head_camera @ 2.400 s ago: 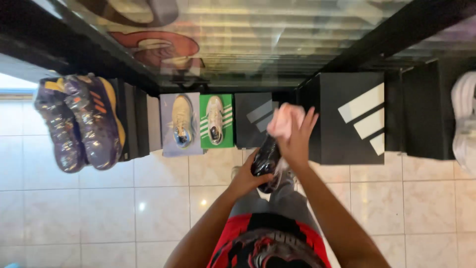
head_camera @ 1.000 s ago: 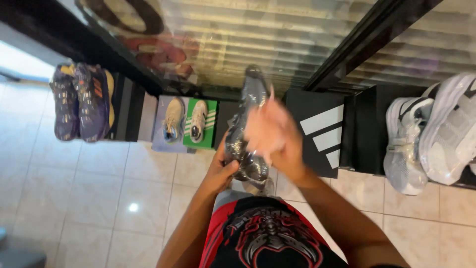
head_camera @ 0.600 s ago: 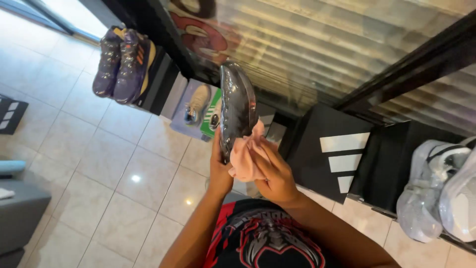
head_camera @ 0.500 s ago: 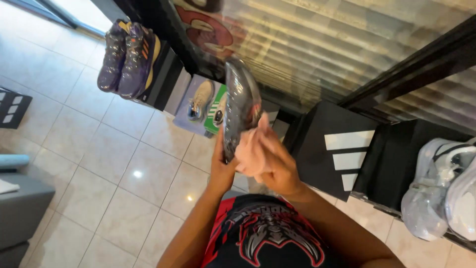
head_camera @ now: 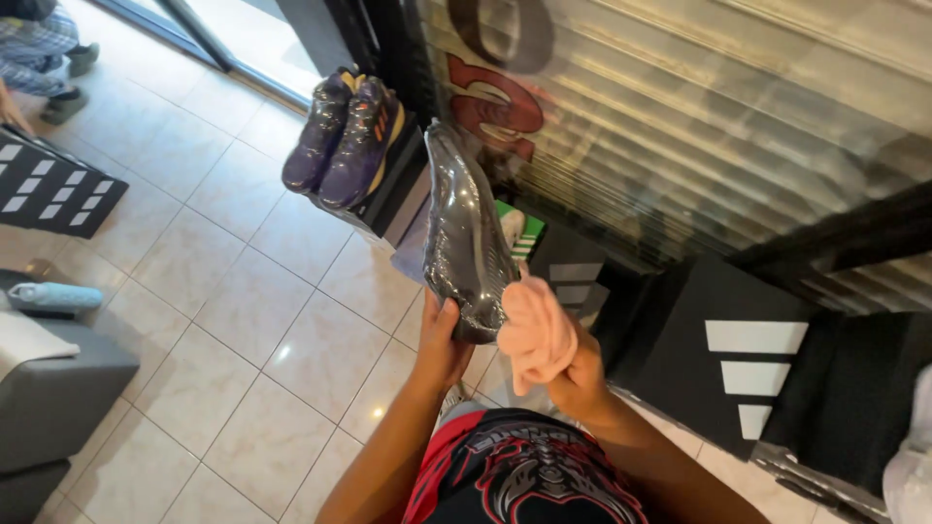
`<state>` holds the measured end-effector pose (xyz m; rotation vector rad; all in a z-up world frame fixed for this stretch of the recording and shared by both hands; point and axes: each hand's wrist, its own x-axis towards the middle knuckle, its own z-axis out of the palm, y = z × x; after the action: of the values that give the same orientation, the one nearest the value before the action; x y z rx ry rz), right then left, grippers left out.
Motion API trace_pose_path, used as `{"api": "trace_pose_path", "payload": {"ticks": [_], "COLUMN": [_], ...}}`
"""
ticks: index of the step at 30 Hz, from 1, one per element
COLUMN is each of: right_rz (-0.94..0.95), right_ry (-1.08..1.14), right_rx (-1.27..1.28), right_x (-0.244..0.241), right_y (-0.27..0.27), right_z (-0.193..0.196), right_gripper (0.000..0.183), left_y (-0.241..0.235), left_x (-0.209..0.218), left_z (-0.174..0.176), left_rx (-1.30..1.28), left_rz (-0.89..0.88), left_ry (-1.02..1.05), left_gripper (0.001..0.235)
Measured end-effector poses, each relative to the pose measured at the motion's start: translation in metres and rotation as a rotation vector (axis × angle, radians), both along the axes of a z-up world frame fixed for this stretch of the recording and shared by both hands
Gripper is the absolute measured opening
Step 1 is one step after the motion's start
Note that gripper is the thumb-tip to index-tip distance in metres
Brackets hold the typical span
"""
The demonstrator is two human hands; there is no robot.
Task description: Cleaning and inspecting shoeboxes and shoes using a cloth in a warehouse
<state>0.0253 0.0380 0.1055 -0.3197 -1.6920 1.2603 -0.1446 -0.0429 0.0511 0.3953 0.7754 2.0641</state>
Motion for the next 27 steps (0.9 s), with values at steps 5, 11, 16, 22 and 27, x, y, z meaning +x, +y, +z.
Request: {"api": "trace_pose_path", "payload": {"ticks": [5, 11, 16, 22, 27], "right_rz": [-0.122, -0.020, -0.035, -0.466, -0.487], "right_ry": [-0.053, -0.106, -0.093, -0.384, 0.073], "right_rx": [-0.057, 0.198, 0.329, -0.085, -0.769], "right_x": [-0.012, -0.045, -0.006, -0.016, -0.006], "right_y": [0.064, 0.002, 0.015, 0.032, 0.022], "right_z": [-0.053, 0.104, -0.004, 0.009, 0.003], "right_gripper": [0.026, 0.067, 0.059, 0.028, 0.031], "left_y": [-0.019, -0.009, -0.006, -0.010, 0.000], "left_x": [0.007, 0.002, -0.015, 0.023, 0.022], "left_z": [0.080, 0.009, 0.046, 0.074, 0.070], "left_rx": [-0.104, 0.085, 0.080, 0.125, 0.159], "left_rz": [-0.232, -0.079, -0.056, -0.286, -0.262], "left_ry": [0.343, -0.061, 0.089, 0.188, 0.179], "left_gripper": [0.100, 0.079, 0.087, 0.104, 0.098]}}
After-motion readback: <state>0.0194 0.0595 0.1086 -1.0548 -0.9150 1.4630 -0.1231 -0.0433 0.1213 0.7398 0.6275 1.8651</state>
